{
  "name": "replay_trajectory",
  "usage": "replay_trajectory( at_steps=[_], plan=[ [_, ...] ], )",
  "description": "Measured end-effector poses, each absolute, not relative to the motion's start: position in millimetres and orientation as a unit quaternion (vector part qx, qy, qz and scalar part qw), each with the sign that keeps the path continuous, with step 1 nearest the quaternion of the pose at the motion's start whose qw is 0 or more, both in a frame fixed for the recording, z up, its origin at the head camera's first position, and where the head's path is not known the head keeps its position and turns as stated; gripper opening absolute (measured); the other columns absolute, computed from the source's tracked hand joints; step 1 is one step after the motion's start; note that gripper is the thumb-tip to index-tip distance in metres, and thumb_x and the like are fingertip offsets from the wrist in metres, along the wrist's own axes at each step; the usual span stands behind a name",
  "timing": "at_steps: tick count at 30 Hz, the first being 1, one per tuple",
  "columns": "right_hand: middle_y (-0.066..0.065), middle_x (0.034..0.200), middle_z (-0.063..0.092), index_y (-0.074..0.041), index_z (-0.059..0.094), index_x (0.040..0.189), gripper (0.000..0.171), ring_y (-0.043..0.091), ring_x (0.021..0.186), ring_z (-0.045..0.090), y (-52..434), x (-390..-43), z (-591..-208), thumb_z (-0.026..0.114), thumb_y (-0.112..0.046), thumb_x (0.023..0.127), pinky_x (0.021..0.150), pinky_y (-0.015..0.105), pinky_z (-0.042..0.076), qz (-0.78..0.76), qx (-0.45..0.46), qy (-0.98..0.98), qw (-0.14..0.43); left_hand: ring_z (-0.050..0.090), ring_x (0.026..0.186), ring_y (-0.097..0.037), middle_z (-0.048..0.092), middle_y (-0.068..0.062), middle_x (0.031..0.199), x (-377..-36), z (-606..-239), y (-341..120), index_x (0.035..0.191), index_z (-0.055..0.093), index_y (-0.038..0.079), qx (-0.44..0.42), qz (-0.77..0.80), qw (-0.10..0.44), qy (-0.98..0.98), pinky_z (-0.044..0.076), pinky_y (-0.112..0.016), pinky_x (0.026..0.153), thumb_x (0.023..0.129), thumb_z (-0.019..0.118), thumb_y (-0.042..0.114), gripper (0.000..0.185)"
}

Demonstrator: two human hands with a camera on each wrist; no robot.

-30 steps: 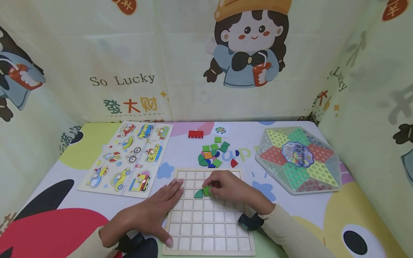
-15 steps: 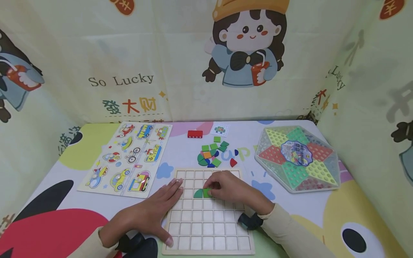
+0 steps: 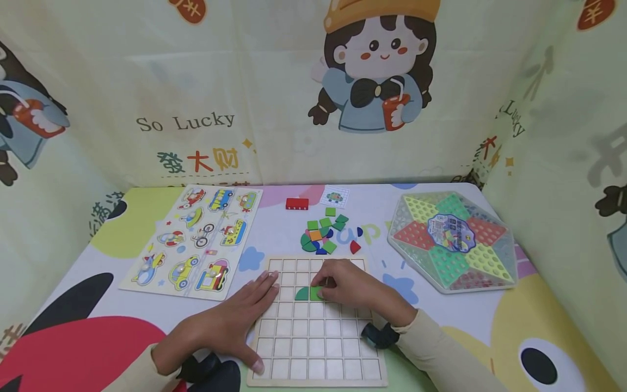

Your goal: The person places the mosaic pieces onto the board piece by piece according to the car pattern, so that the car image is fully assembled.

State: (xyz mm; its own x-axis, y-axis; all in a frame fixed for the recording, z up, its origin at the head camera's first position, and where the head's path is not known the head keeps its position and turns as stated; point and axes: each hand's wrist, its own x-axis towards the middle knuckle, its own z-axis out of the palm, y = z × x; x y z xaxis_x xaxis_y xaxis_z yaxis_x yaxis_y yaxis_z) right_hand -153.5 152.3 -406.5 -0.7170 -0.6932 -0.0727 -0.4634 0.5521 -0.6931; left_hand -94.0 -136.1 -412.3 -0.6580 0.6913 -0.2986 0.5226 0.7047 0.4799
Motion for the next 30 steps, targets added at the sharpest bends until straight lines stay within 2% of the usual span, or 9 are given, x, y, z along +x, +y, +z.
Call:
replay_trajectory(
  at_steps=[7, 18, 30],
  plan=[
    [-0.009, 0.094, 0.062, -0.015, 0.074, 0.105, 0.018, 0.009, 0.078, 0.053, 152.1, -153.7, -406.4, 0.073, -0.009, 0.088, 0.067, 0.025, 0.050, -0.334, -0.333, 0.865, 0.173, -0.011, 0.147, -0.020, -0.006, 0.000, 0.163, -93.8, -411.6, -135.9, 0.157, 0.013, 0.013, 0.337, 0.182, 0.237, 0.893, 0.004, -0.051, 0.116, 0.061, 0.071, 0.075, 0.128],
    [-0.009, 0.097, 0.065, -0.015, 0.073, 0.104, 0.016, 0.010, 0.085, 0.057, 150.6, -152.8, -407.3, 0.072, -0.010, 0.089, 0.075, 0.025, 0.052, -0.363, -0.336, 0.855, 0.158, -0.011, 0.147, -0.020, -0.006, -0.001, 0.163, -94.4, -412.0, -136.5, 0.157, 0.013, 0.012, 0.342, 0.181, 0.236, 0.891, 0.004, -0.050, 0.116, 0.062, 0.070, 0.076, 0.128],
    [-0.008, 0.092, 0.067, -0.014, 0.073, 0.102, 0.015, 0.012, 0.080, 0.058, 151.4, -156.3, -408.1, 0.072, -0.007, 0.088, 0.071, 0.025, 0.053, -0.391, -0.310, 0.855, 0.142, -0.011, 0.147, -0.020, -0.005, -0.001, 0.163, -94.2, -412.2, -136.2, 0.157, 0.012, 0.013, 0.339, 0.183, 0.238, 0.892, 0.005, -0.051, 0.116, 0.062, 0.071, 0.076, 0.128]
  ],
)
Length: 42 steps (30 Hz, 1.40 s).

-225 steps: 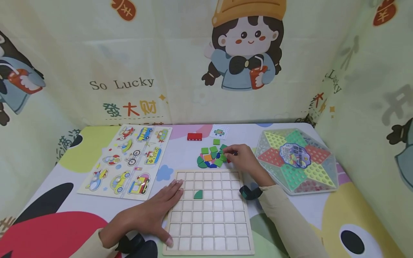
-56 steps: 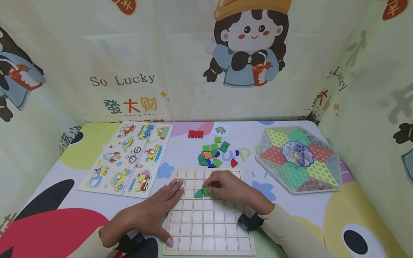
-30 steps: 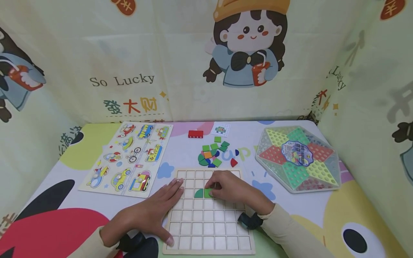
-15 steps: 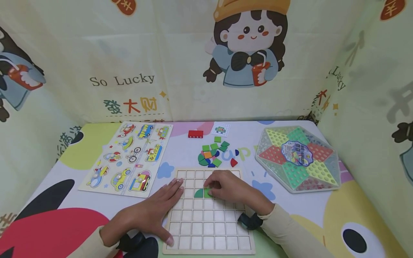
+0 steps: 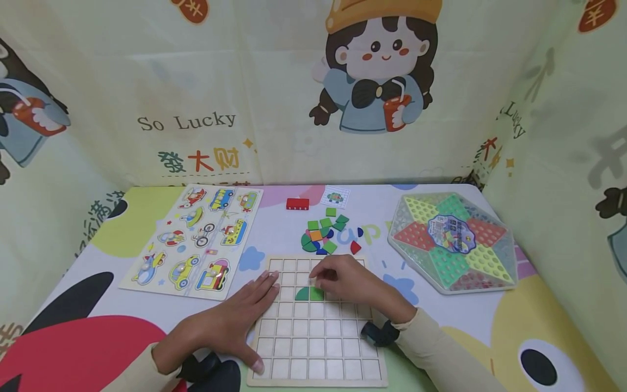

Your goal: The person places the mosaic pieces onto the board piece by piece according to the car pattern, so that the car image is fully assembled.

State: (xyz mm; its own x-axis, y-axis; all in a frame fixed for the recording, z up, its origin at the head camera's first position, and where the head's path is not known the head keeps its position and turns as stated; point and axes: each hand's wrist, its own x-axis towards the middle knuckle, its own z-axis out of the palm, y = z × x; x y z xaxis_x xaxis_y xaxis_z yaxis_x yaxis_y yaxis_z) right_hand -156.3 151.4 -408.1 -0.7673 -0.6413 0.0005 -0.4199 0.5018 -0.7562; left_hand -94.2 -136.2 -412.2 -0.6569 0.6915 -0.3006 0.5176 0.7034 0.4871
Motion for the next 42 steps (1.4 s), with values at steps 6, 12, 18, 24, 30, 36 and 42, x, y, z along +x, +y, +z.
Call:
replay_trajectory(
  at_steps=[6, 12, 18, 24, 30, 36, 42],
  plan=[
    [-0.009, 0.088, 0.066, -0.012, 0.073, 0.102, 0.014, 0.013, 0.078, 0.059, 157.6, -167.0, -411.8, 0.072, -0.008, 0.088, 0.069, 0.025, 0.052, -0.400, -0.284, 0.862, 0.128, -0.011, 0.147, -0.020, -0.005, -0.001, 0.163, -94.2, -412.5, -136.5, 0.157, 0.012, 0.013, 0.338, 0.185, 0.241, 0.891, 0.004, -0.050, 0.116, 0.062, 0.071, 0.075, 0.128],
    [-0.003, 0.086, 0.065, -0.007, 0.073, 0.101, 0.013, 0.017, 0.077, 0.058, 163.0, -180.2, -410.1, 0.071, -0.006, 0.089, 0.067, 0.026, 0.052, -0.419, -0.254, 0.864, 0.120, -0.011, 0.147, -0.020, -0.005, -0.001, 0.163, -94.0, -411.9, -136.7, 0.157, 0.012, 0.013, 0.338, 0.186, 0.242, 0.890, 0.004, -0.050, 0.116, 0.062, 0.072, 0.075, 0.128],
    [-0.001, 0.086, 0.065, -0.006, 0.073, 0.101, 0.012, 0.019, 0.077, 0.058, 167.2, -190.2, -410.0, 0.070, -0.005, 0.089, 0.068, 0.027, 0.052, -0.426, -0.230, 0.868, 0.111, -0.012, 0.147, -0.019, -0.006, 0.000, 0.163, -93.4, -411.3, -136.2, 0.157, 0.012, 0.014, 0.334, 0.186, 0.243, 0.891, 0.004, -0.050, 0.116, 0.061, 0.073, 0.074, 0.129],
    [-0.001, 0.088, 0.066, -0.005, 0.073, 0.102, 0.012, 0.018, 0.079, 0.059, 171.4, -201.7, -412.6, 0.069, -0.007, 0.090, 0.072, 0.029, 0.053, -0.429, -0.215, 0.873, 0.086, -0.012, 0.147, -0.019, -0.006, 0.000, 0.163, -93.8, -411.5, -136.9, 0.157, 0.012, 0.013, 0.335, 0.186, 0.242, 0.891, 0.004, -0.050, 0.116, 0.062, 0.072, 0.074, 0.128],
    [0.002, 0.089, 0.066, -0.004, 0.072, 0.102, 0.012, 0.020, 0.079, 0.059, 176.4, -213.1, -412.4, 0.068, -0.007, 0.091, 0.068, 0.028, 0.052, -0.434, -0.195, 0.876, 0.077, -0.013, 0.147, -0.020, -0.007, -0.001, 0.163, -94.0, -411.4, -136.7, 0.157, 0.011, 0.013, 0.339, 0.187, 0.241, 0.890, 0.003, -0.050, 0.116, 0.063, 0.071, 0.075, 0.128],
    [0.007, 0.094, 0.069, -0.002, 0.071, 0.104, 0.014, 0.020, 0.077, 0.060, 183.7, -224.2, -412.8, 0.067, -0.007, 0.092, 0.062, 0.026, 0.051, -0.436, -0.164, 0.883, 0.061, -0.012, 0.147, -0.020, -0.006, -0.001, 0.163, -93.9, -411.5, -136.9, 0.157, 0.011, 0.012, 0.339, 0.191, 0.239, 0.890, 0.004, -0.051, 0.116, 0.063, 0.071, 0.074, 0.128],
    [0.010, 0.103, 0.070, -0.002, 0.070, 0.107, 0.017, 0.022, 0.087, 0.060, 190.0, -232.7, -414.5, 0.066, -0.010, 0.093, 0.067, 0.025, 0.051, -0.435, -0.119, 0.891, 0.053, -0.011, 0.147, -0.020, -0.005, -0.001, 0.163, -93.8, -411.8, -137.0, 0.157, 0.012, 0.013, 0.341, 0.191, 0.239, 0.889, 0.004, -0.051, 0.116, 0.063, 0.072, 0.074, 0.127]
  ],
)
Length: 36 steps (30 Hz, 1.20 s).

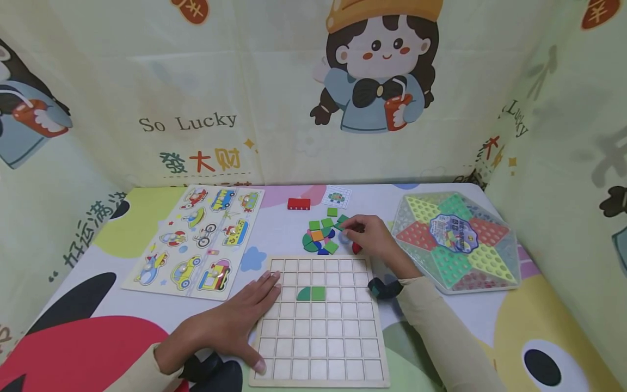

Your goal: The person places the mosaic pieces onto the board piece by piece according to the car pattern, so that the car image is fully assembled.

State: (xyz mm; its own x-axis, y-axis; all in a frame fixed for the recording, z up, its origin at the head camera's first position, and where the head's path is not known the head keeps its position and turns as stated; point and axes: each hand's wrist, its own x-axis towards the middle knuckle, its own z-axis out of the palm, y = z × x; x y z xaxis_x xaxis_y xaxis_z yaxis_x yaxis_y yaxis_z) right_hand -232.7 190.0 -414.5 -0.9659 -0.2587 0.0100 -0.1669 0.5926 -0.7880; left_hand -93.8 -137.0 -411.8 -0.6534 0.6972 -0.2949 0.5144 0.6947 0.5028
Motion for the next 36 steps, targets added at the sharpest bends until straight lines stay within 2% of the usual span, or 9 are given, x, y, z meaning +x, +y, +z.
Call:
replay_trajectory(
  at_steps=[6, 14, 20, 25, 36],
  plan=[
    [0.008, 0.104, 0.069, -0.006, 0.071, 0.109, 0.018, 0.023, 0.087, 0.058, 193.3, -240.3, -417.6, 0.065, -0.015, 0.095, 0.069, 0.028, 0.051, -0.431, -0.079, 0.897, 0.057, -0.011, 0.147, -0.020, -0.006, -0.001, 0.163, -94.1, -410.9, -136.6, 0.157, 0.012, 0.012, 0.341, 0.190, 0.239, 0.889, 0.004, -0.050, 0.116, 0.063, 0.072, 0.074, 0.128],
    [0.010, 0.108, 0.068, -0.005, 0.070, 0.111, 0.020, 0.026, 0.096, 0.060, 190.3, -248.4, -418.5, 0.064, -0.014, 0.095, 0.083, 0.037, 0.051, -0.421, -0.076, 0.902, 0.052, -0.012, 0.147, -0.022, -0.006, -0.003, 0.163, -93.7, -410.0, -138.7, 0.157, 0.012, 0.010, 0.349, 0.187, 0.235, 0.888, 0.004, -0.050, 0.116, 0.064, 0.072, 0.073, 0.127],
    [0.012, 0.112, 0.067, -0.004, 0.069, 0.113, 0.021, 0.027, 0.100, 0.060, 188.4, -252.1, -420.4, 0.064, -0.013, 0.094, 0.088, 0.040, 0.050, -0.419, -0.072, 0.903, 0.059, -0.013, 0.147, -0.020, -0.006, -0.002, 0.163, -93.6, -410.4, -137.8, 0.157, 0.011, 0.012, 0.345, 0.185, 0.238, 0.889, 0.003, -0.050, 0.116, 0.063, 0.072, 0.074, 0.128],
    [0.014, 0.110, 0.068, -0.001, 0.068, 0.113, 0.022, 0.030, 0.100, 0.061, 187.5, -253.5, -419.7, 0.064, -0.009, 0.093, 0.090, 0.044, 0.050, -0.407, -0.100, 0.906, 0.057, -0.012, 0.147, -0.022, -0.006, -0.003, 0.163, -93.7, -410.0, -137.2, 0.157, 0.012, 0.010, 0.349, 0.185, 0.234, 0.889, 0.003, -0.050, 0.116, 0.064, 0.072, 0.073, 0.128],
    [0.014, 0.109, 0.068, 0.000, 0.068, 0.113, 0.021, 0.028, 0.101, 0.062, 180.9, -255.3, -415.2, 0.064, -0.006, 0.093, 0.090, 0.043, 0.050, -0.392, -0.126, 0.909, 0.069, -0.013, 0.147, -0.022, -0.007, -0.003, 0.163, -94.1, -411.9, -137.3, 0.157, 0.012, 0.010, 0.348, 0.181, 0.233, 0.890, 0.002, -0.050, 0.116, 0.063, 0.072, 0.074, 0.129]
  ],
)
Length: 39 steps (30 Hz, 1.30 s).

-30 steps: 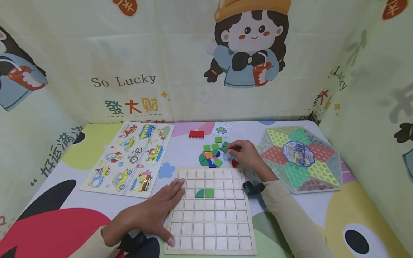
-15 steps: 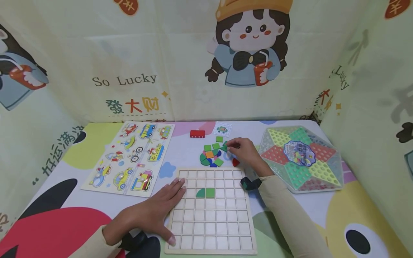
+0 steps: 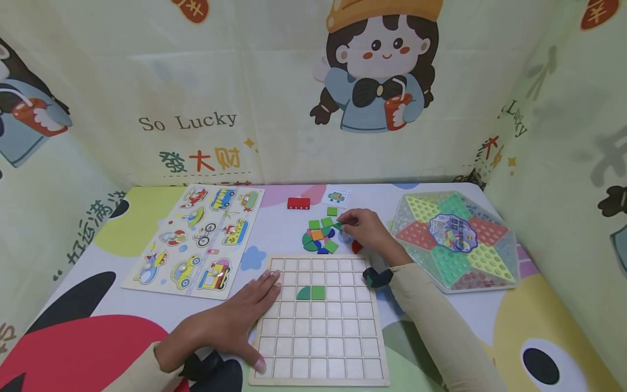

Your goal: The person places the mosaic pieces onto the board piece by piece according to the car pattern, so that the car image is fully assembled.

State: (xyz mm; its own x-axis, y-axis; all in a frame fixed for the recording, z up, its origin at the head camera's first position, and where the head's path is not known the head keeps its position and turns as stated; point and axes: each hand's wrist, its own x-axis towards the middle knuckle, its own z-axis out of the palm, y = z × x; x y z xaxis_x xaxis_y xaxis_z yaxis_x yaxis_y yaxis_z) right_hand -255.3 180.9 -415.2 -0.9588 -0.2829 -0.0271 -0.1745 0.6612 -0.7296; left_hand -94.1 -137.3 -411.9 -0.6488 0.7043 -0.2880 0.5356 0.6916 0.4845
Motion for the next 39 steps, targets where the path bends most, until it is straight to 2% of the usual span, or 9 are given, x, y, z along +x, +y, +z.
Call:
replay_trajectory(
  at_steps=[8, 16, 31, 39],
  plan=[
    [0.012, 0.109, 0.068, -0.002, 0.068, 0.114, 0.022, 0.027, 0.098, 0.061, 174.2, -258.5, -413.8, 0.065, -0.006, 0.092, 0.089, 0.041, 0.051, -0.368, -0.120, 0.918, 0.084, -0.013, 0.147, -0.021, -0.007, -0.003, 0.163, -94.7, -413.2, -137.5, 0.157, 0.012, 0.011, 0.350, 0.182, 0.237, 0.888, 0.002, -0.050, 0.116, 0.063, 0.071, 0.074, 0.128],
    [0.016, 0.114, 0.064, -0.001, 0.069, 0.115, 0.024, 0.029, 0.102, 0.058, 168.4, -260.5, -411.8, 0.066, -0.005, 0.092, 0.094, 0.043, 0.048, -0.334, -0.101, 0.932, 0.097, -0.014, 0.146, -0.021, -0.008, -0.002, 0.163, -95.2, -414.3, -137.5, 0.157, 0.011, 0.011, 0.349, 0.181, 0.239, 0.888, 0.002, -0.050, 0.116, 0.062, 0.071, 0.075, 0.129],
    [0.016, 0.103, 0.057, 0.002, 0.069, 0.116, 0.027, 0.029, 0.094, 0.053, 162.4, -258.3, -406.4, 0.067, -0.007, 0.091, 0.086, 0.042, 0.047, -0.279, -0.100, 0.951, 0.091, -0.015, 0.146, -0.020, -0.009, -0.002, 0.163, -95.7, -413.0, -136.5, 0.157, 0.010, 0.011, 0.349, 0.185, 0.237, 0.888, 0.001, -0.049, 0.116, 0.062, 0.072, 0.074, 0.130],
    [0.015, 0.111, 0.061, 0.000, 0.068, 0.115, 0.025, 0.029, 0.100, 0.055, 161.6, -258.9, -408.2, 0.067, -0.007, 0.091, 0.093, 0.044, 0.046, -0.300, -0.089, 0.945, 0.090, -0.015, 0.146, -0.020, -0.009, -0.002, 0.163, -96.3, -413.5, -138.4, 0.157, 0.009, 0.011, 0.351, 0.190, 0.236, 0.886, 0.001, -0.049, 0.116, 0.063, 0.072, 0.074, 0.130]
  ],
)
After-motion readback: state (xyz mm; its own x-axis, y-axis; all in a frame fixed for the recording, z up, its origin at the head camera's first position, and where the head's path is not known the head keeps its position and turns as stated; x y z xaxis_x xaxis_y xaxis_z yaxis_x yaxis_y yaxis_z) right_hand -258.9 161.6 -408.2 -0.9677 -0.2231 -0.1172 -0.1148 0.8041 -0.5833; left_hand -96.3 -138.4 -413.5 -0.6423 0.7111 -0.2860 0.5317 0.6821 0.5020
